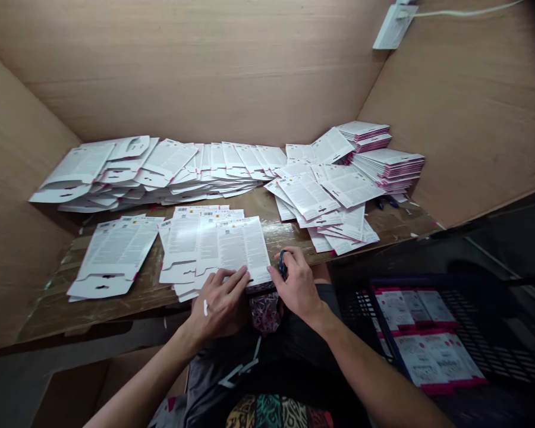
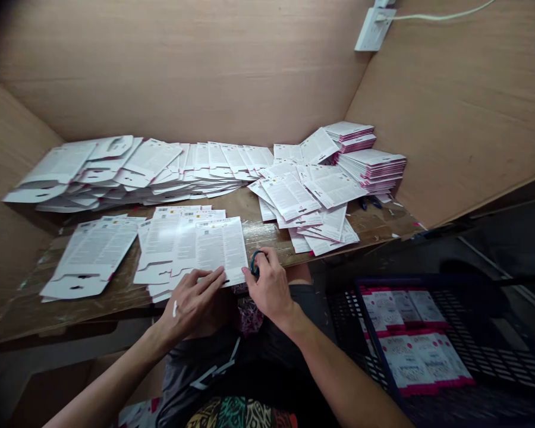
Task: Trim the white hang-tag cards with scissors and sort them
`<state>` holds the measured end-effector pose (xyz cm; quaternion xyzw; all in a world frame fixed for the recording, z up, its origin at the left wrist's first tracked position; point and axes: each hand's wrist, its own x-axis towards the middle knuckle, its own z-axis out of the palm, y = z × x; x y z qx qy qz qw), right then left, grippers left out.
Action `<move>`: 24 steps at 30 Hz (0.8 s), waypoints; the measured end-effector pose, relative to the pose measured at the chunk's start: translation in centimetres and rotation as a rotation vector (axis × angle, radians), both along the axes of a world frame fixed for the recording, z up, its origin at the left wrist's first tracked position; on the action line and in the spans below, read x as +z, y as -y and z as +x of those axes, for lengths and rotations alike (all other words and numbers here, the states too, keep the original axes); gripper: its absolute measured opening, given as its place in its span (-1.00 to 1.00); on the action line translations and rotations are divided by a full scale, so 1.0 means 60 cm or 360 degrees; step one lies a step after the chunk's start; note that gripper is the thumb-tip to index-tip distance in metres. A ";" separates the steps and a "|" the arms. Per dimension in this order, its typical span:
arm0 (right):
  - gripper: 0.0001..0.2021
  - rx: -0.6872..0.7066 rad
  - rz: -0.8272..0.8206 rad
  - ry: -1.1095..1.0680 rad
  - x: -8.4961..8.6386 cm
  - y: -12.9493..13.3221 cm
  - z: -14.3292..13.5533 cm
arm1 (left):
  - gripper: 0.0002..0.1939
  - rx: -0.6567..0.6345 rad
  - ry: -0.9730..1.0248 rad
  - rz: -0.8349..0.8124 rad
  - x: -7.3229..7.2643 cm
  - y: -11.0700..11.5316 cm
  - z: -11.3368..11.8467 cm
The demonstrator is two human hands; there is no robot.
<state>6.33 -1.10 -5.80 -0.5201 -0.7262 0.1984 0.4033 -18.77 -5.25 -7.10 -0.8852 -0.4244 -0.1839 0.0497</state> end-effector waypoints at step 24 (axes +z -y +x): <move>-0.89 -0.0041 0.0281 -0.0863 0.115 -0.154 0.166 | -0.26 0.0399 0.0003 -0.0207 0.027 0.012 -0.021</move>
